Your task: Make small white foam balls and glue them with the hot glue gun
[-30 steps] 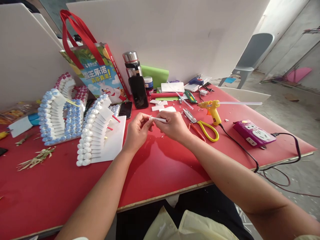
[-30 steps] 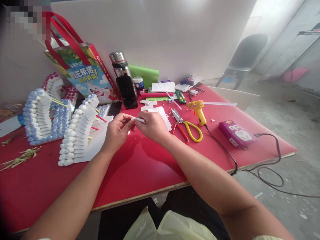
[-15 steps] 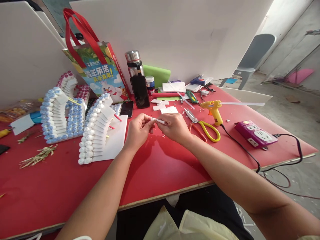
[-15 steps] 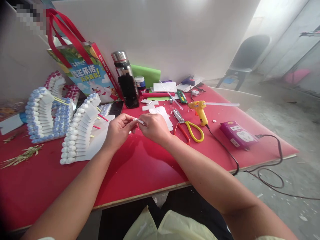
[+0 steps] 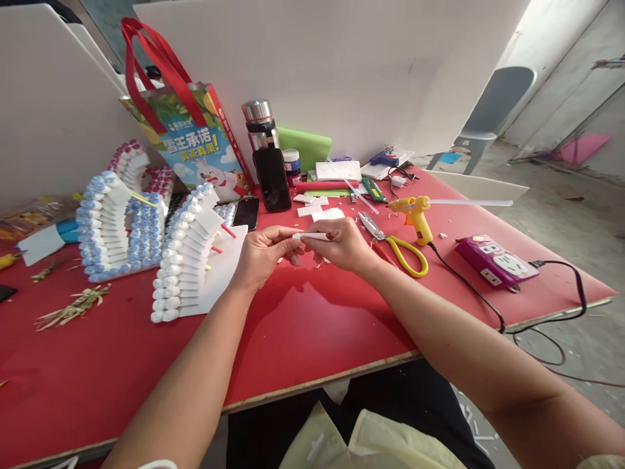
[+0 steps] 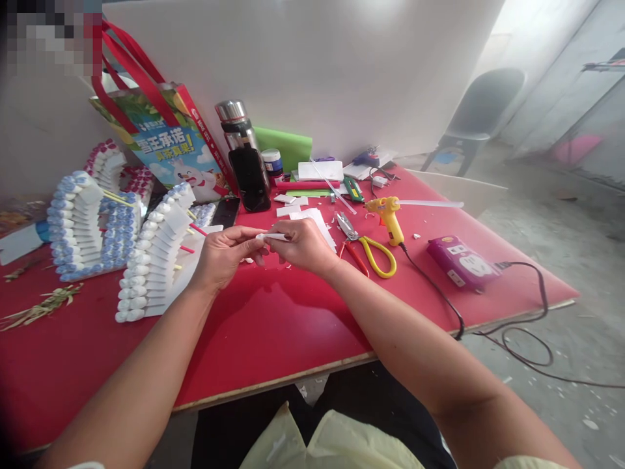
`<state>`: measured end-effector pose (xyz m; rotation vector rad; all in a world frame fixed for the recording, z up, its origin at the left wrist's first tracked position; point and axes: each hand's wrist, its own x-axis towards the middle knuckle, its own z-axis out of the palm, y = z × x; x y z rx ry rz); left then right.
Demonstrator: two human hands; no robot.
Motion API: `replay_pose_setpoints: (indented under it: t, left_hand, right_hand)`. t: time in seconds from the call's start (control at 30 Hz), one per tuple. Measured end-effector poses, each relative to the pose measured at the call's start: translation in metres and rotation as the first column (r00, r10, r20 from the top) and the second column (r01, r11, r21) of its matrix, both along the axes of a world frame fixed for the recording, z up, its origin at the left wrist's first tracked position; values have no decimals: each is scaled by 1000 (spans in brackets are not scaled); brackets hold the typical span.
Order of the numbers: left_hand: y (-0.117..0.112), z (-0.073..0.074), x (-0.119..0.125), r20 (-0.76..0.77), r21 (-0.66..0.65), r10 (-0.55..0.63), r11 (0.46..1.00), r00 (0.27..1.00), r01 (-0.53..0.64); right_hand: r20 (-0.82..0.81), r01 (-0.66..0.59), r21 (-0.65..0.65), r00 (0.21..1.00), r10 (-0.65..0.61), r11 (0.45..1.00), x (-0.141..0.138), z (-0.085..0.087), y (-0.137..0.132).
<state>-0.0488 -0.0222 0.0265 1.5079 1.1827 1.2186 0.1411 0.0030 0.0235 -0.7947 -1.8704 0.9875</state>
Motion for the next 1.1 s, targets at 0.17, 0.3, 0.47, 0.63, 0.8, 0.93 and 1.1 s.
replay_pose_setpoints:
  t: [0.17,0.3,0.47,0.63,0.8,0.93,1.1]
  left_hand:
    - [-3,1,5,-73,192,103,978,992,-87]
    - [-4,-3,9,-127,351,146,932,981,-93]
    - [-1,-6,4,-293,577,281,814,914,-66]
    - [1,-4,5,-411,684,303,726,859,71]
    - [-1,-4,10,-457,656,271,746,847,115]
    - [-3,-5,12,-467,630,247,767,849,124]
    - [-3,-4,12,-453,627,234,770,860,121]
  right_hand:
    - [-14,-16,12,1000,16,1000,0,0,1]
    - [-1,-25,16,1000,25,1000,-1,0,1]
    - [-160,-137,-310,983,91,941,-6,8,-1]
    - [-274,-214,-616,961,49,759,-4,7,7]
    - [-315,-258,-647,947,57,717,-1,-1,15]
    - [-288,-221,-643,957,36,733,-5,-6,14]
    - [-318,-215,-637,948,1,740,-8,-7,12]
